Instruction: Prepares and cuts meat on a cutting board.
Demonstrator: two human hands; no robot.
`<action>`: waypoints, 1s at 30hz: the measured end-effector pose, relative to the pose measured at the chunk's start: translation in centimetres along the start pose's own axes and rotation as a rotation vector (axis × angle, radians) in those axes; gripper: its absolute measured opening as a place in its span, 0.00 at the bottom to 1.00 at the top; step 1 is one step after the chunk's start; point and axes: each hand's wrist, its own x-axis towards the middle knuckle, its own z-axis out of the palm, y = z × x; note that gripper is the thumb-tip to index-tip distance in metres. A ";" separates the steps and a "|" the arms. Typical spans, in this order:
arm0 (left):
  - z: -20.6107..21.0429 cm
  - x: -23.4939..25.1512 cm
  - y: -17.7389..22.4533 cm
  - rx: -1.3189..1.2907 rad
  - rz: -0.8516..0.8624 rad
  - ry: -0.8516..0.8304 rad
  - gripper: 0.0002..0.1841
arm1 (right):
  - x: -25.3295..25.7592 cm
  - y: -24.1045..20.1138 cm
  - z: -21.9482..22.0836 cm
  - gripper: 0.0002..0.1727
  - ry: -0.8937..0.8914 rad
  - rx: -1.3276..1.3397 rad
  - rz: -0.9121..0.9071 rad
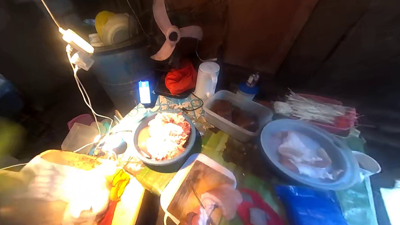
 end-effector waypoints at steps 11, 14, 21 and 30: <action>0.4 0.2 -2.3 -0.115 -0.075 0.034 0.40 | -2.8 5.2 1.8 0.29 -0.120 -0.081 0.107; 0.1 -1.2 -1.8 -0.013 -0.021 -0.054 0.39 | 0.2 2.2 1.2 0.28 -0.121 -0.095 0.079; -0.6 0.4 -2.9 -0.161 -0.141 0.125 0.39 | -2.9 5.6 0.8 0.29 -0.124 -0.131 0.112; 0.0 -3.3 -2.6 -0.046 -0.004 -0.091 0.36 | -1.5 3.7 1.0 0.29 -0.137 -0.121 0.061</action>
